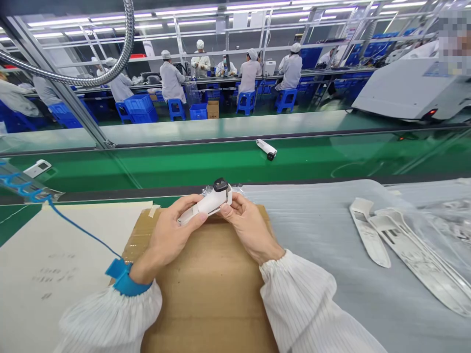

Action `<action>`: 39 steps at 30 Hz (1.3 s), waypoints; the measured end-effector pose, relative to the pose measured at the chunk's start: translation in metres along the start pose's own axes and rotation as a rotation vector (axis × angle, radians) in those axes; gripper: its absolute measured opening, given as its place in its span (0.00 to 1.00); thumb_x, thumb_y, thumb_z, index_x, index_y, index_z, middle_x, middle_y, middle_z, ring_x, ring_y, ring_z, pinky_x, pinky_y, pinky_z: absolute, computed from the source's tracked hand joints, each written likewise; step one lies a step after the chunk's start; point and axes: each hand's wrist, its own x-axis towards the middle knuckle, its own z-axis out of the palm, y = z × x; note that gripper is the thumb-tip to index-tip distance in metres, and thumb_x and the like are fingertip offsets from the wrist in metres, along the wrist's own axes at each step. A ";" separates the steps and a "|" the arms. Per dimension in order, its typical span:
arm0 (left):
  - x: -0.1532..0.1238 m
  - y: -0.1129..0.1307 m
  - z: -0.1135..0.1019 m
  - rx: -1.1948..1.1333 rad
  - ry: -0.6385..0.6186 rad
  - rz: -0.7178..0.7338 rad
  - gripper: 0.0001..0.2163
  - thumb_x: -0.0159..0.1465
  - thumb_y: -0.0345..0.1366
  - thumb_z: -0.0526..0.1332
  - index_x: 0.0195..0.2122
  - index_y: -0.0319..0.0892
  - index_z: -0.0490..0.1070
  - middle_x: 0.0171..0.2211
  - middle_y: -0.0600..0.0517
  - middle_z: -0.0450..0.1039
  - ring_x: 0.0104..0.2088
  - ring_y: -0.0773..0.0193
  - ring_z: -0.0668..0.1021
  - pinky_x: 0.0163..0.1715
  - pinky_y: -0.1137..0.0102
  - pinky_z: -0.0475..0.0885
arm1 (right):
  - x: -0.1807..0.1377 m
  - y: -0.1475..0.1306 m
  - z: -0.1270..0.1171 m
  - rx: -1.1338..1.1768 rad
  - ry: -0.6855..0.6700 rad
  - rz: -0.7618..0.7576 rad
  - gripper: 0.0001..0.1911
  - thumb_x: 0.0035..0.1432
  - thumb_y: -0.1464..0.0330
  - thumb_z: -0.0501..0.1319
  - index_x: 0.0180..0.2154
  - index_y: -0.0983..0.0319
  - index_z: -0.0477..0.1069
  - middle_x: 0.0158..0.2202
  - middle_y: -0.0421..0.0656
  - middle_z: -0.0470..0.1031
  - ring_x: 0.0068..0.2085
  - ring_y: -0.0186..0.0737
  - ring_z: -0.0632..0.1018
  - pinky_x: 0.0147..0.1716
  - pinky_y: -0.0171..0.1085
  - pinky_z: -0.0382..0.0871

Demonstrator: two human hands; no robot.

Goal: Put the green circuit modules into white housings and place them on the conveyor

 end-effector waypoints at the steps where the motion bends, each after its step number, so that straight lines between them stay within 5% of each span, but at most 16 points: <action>1: 0.000 0.001 0.000 -0.002 -0.008 0.000 0.16 0.63 0.41 0.65 0.52 0.46 0.73 0.53 0.50 0.75 0.51 0.58 0.76 0.53 0.64 0.69 | 0.000 0.000 0.000 0.004 0.003 0.001 0.22 0.56 0.57 0.70 0.50 0.57 0.73 0.51 0.45 0.79 0.53 0.45 0.77 0.61 0.50 0.63; 8: -0.007 0.004 0.005 0.220 -0.033 0.072 0.16 0.66 0.41 0.61 0.54 0.51 0.70 0.53 0.53 0.76 0.50 0.57 0.77 0.49 0.65 0.70 | -0.001 -0.001 0.003 0.005 0.025 0.018 0.19 0.55 0.56 0.70 0.46 0.56 0.75 0.49 0.44 0.79 0.52 0.46 0.77 0.59 0.49 0.64; 11: -0.012 0.004 0.013 0.424 -0.085 0.135 0.21 0.66 0.44 0.61 0.60 0.53 0.66 0.56 0.50 0.74 0.54 0.51 0.76 0.52 0.62 0.69 | -0.004 -0.005 0.013 0.148 0.033 0.080 0.22 0.58 0.46 0.63 0.43 0.56 0.75 0.47 0.45 0.79 0.54 0.48 0.76 0.58 0.48 0.65; 13: -0.016 0.005 0.020 0.574 -0.195 0.131 0.21 0.67 0.46 0.58 0.61 0.51 0.65 0.54 0.46 0.75 0.50 0.47 0.78 0.47 0.60 0.70 | -0.006 -0.007 0.018 0.289 0.099 0.156 0.27 0.58 0.40 0.56 0.36 0.55 0.75 0.37 0.44 0.79 0.51 0.50 0.76 0.55 0.49 0.67; 16: -0.021 0.007 0.030 0.724 -0.360 0.127 0.19 0.69 0.42 0.56 0.60 0.49 0.65 0.45 0.43 0.78 0.40 0.47 0.81 0.37 0.63 0.70 | -0.008 -0.004 0.016 0.457 0.185 0.210 0.25 0.59 0.43 0.56 0.22 0.54 0.66 0.16 0.37 0.60 0.31 0.46 0.74 0.49 0.50 0.70; 18: -0.022 0.005 0.030 0.713 -0.394 0.117 0.18 0.67 0.39 0.57 0.58 0.49 0.67 0.39 0.45 0.79 0.35 0.50 0.80 0.33 0.65 0.69 | -0.007 -0.001 0.012 0.513 0.196 0.208 0.26 0.59 0.46 0.56 0.18 0.55 0.60 0.12 0.35 0.49 0.23 0.41 0.65 0.45 0.50 0.70; 23: -0.008 -0.009 0.004 0.405 -0.282 0.036 0.16 0.61 0.46 0.66 0.49 0.51 0.73 0.40 0.49 0.79 0.38 0.53 0.79 0.36 0.66 0.70 | -0.004 -0.004 0.014 0.501 -0.001 0.253 0.22 0.62 0.46 0.56 0.30 0.56 0.72 0.26 0.39 0.70 0.35 0.43 0.74 0.48 0.48 0.70; 27: -0.002 -0.005 -0.012 0.357 -0.142 0.085 0.30 0.52 0.47 0.73 0.55 0.50 0.67 0.50 0.49 0.76 0.48 0.52 0.78 0.48 0.62 0.71 | -0.009 -0.009 0.025 0.403 -0.187 0.175 0.20 0.63 0.47 0.58 0.39 0.56 0.74 0.42 0.42 0.76 0.51 0.45 0.75 0.55 0.46 0.67; 31: -0.013 0.007 0.006 0.438 0.037 0.268 0.22 0.64 0.48 0.64 0.56 0.49 0.66 0.58 0.47 0.70 0.57 0.53 0.72 0.58 0.59 0.65 | -0.016 0.000 0.035 0.383 -0.183 0.212 0.18 0.62 0.50 0.61 0.40 0.57 0.74 0.45 0.45 0.78 0.54 0.48 0.75 0.55 0.48 0.68; 34: -0.020 0.010 0.020 0.508 0.105 0.306 0.15 0.70 0.44 0.56 0.55 0.47 0.68 0.55 0.47 0.73 0.56 0.53 0.73 0.57 0.59 0.65 | -0.017 0.010 0.040 0.426 -0.109 0.221 0.12 0.60 0.56 0.65 0.37 0.57 0.74 0.42 0.44 0.79 0.53 0.47 0.76 0.55 0.48 0.69; 39: -0.023 0.013 0.025 0.499 0.121 0.335 0.14 0.70 0.41 0.56 0.54 0.47 0.69 0.55 0.47 0.73 0.55 0.53 0.74 0.55 0.59 0.67 | -0.017 0.012 0.041 0.442 -0.055 0.231 0.12 0.59 0.56 0.65 0.38 0.57 0.76 0.41 0.42 0.79 0.51 0.44 0.77 0.57 0.46 0.69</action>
